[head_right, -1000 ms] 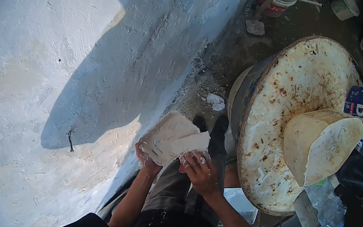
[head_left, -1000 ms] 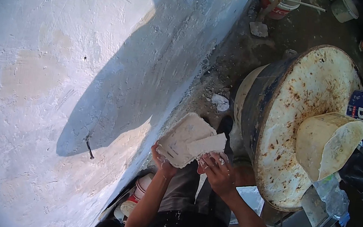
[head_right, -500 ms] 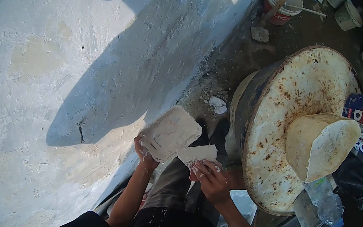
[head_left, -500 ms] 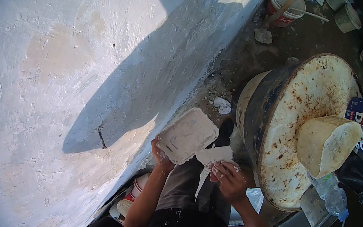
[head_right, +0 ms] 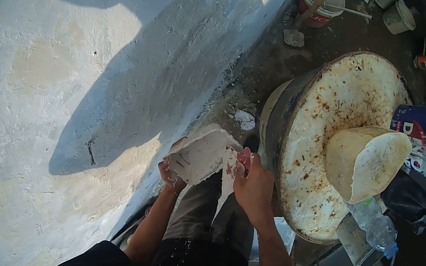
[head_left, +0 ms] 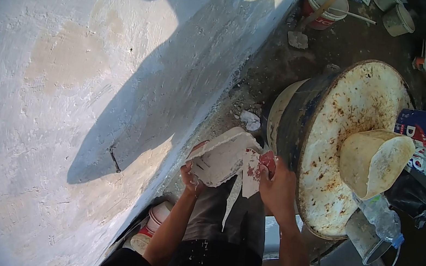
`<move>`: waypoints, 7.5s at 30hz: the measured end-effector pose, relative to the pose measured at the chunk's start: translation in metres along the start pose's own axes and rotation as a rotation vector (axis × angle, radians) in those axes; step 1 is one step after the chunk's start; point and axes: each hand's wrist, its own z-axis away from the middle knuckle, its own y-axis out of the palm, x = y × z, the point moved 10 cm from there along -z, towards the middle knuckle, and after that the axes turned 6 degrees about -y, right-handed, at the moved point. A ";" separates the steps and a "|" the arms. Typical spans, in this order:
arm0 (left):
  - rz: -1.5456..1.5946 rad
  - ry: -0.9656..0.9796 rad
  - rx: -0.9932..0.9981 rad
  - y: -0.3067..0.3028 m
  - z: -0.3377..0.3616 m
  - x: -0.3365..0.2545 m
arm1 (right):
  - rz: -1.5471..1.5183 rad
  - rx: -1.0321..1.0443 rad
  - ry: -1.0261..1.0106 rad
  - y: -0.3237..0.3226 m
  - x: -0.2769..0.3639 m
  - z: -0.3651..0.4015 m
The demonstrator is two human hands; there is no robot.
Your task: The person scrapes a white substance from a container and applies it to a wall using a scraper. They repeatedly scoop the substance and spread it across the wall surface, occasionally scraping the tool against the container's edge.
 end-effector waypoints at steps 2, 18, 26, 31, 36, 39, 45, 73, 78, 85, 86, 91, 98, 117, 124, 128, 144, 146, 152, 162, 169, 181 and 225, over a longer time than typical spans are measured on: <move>-0.012 0.019 0.029 0.009 -0.002 -0.002 | 0.012 0.031 0.017 0.002 -0.002 -0.004; 0.048 -0.023 -0.066 0.015 -0.010 0.007 | -0.304 0.361 0.036 0.055 -0.009 -0.017; 0.003 -0.071 0.020 0.016 -0.010 0.015 | -0.369 0.471 -0.038 0.073 -0.009 -0.021; -0.066 -0.060 0.104 0.018 -0.010 0.019 | -0.495 0.403 -0.051 0.076 -0.005 -0.028; -0.089 -0.076 0.128 0.017 -0.008 0.022 | -0.566 0.272 -0.142 0.066 0.000 -0.034; -0.053 -0.128 0.089 0.006 -0.004 0.028 | -0.661 0.254 -0.091 0.070 -0.005 -0.033; -0.051 -0.173 0.111 0.020 -0.007 0.018 | -0.887 0.287 0.022 0.081 -0.011 -0.026; 0.012 -0.226 -0.171 -0.143 0.014 0.024 | -1.103 -0.104 0.097 0.108 -0.064 -0.081; 0.025 -0.253 -0.273 -0.178 0.045 0.020 | -0.451 -0.422 0.034 0.165 -0.072 -0.133; -0.158 -0.183 -0.311 -0.208 0.073 0.013 | -0.394 -0.254 -0.088 0.257 -0.003 -0.132; -0.261 -0.122 -0.318 -0.225 0.079 0.012 | -0.409 -0.232 -0.104 0.255 0.000 -0.127; 0.071 -0.220 -0.180 -0.196 0.071 0.022 | -0.627 -0.147 -0.115 0.238 -0.006 -0.093; -0.428 0.039 -0.151 -0.182 0.069 -0.002 | -0.693 -0.576 0.228 0.236 -0.143 -0.123; -0.062 -0.296 -0.445 -0.222 0.086 0.032 | -0.996 -0.236 -0.027 0.245 -0.049 -0.136; -0.266 -0.212 -0.228 -0.164 0.077 0.012 | -0.847 -0.315 -0.090 0.222 0.019 -0.092; -0.361 -0.255 -0.280 -0.196 0.085 0.019 | -0.918 -0.246 -0.054 0.212 0.026 -0.076; -0.154 -0.181 -0.454 -0.227 0.096 0.023 | -0.849 -0.376 0.136 0.297 -0.140 -0.205; -0.196 -0.135 -0.397 -0.216 0.096 0.018 | -0.894 -0.343 0.086 0.301 -0.122 -0.203; -0.251 -0.057 -0.263 -0.183 0.086 0.010 | -0.942 -0.158 0.011 0.296 -0.091 -0.182; -0.192 -0.212 -0.416 -0.208 0.087 0.030 | -1.008 -0.118 0.036 0.272 -0.096 -0.131; -0.117 -0.230 -0.404 -0.195 0.089 0.021 | -1.056 -0.411 0.078 0.285 -0.182 -0.194; -0.216 -0.072 -0.261 -0.183 0.092 0.006 | -1.252 -0.073 0.005 0.309 -0.151 -0.198; -0.088 -0.459 -0.401 -0.165 0.127 0.018 | -1.131 -0.189 0.109 0.240 -0.044 -0.066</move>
